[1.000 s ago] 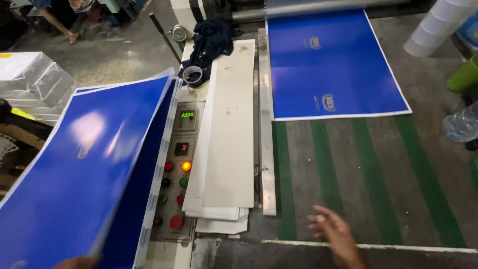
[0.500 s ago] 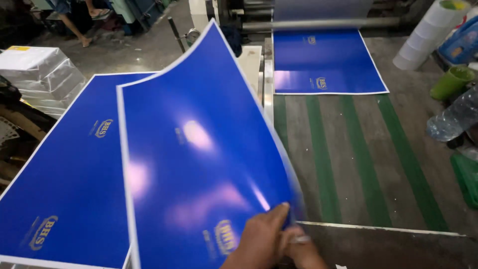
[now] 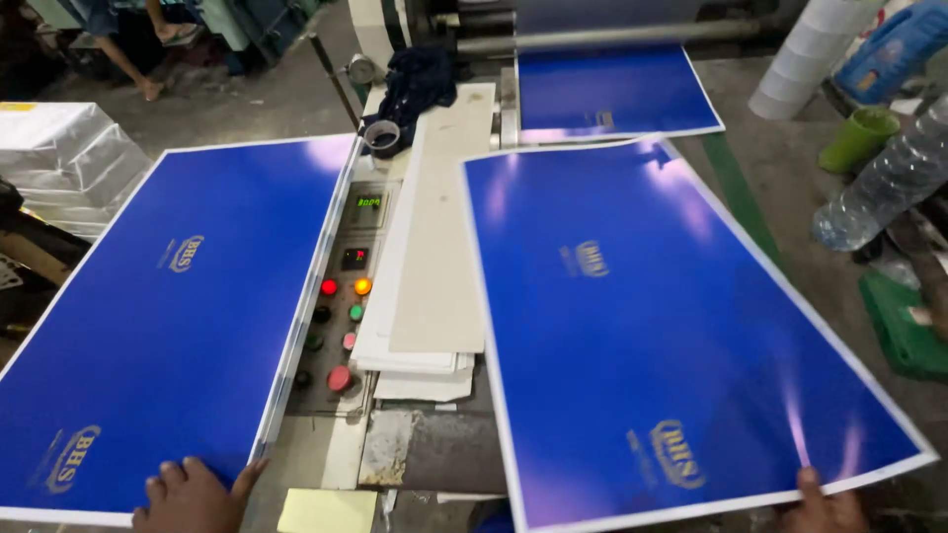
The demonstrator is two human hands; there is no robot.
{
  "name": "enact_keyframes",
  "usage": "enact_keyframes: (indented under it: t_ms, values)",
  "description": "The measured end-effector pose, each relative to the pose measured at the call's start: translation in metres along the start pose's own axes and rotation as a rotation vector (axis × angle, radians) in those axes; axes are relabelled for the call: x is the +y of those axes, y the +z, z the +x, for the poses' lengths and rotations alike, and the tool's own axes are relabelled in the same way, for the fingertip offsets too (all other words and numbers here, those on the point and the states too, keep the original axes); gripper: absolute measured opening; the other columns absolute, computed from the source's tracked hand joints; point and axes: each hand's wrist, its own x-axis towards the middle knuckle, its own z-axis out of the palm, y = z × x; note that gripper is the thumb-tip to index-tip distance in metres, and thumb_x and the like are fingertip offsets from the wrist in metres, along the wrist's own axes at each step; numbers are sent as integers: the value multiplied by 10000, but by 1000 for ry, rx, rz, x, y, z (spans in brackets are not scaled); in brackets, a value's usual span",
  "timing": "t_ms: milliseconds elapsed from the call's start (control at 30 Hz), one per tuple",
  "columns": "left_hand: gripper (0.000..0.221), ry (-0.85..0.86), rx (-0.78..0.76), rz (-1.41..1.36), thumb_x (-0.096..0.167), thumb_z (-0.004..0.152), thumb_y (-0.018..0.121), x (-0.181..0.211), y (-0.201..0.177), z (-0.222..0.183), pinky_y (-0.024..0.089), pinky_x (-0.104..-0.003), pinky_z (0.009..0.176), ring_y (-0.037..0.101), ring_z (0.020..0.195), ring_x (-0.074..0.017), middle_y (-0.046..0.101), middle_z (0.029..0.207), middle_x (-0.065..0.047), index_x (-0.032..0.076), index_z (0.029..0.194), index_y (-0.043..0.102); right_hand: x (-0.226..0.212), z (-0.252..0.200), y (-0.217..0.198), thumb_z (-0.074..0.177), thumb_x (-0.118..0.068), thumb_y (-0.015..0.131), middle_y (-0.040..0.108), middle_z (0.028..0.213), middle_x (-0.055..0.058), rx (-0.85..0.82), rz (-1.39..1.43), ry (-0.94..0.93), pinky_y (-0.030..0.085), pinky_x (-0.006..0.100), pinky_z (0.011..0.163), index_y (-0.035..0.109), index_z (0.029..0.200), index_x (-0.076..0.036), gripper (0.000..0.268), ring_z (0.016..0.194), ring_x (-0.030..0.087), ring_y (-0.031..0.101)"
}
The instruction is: Taking printed posters from a machine and stacking them neatly.
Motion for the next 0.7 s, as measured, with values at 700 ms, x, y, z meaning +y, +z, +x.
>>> enact_keyframes:
  t_ms: [700]
  values:
    - [221,-176,233,-569,153,967,645,-106,108,2,569,-438,1035,759,1027,-329,742,1102,-233,82,1163,719,-37,133,153,1123,-98,531,634,1207,166,111,-164,48,619,390,679,511,1428,13,326,913,266,670]
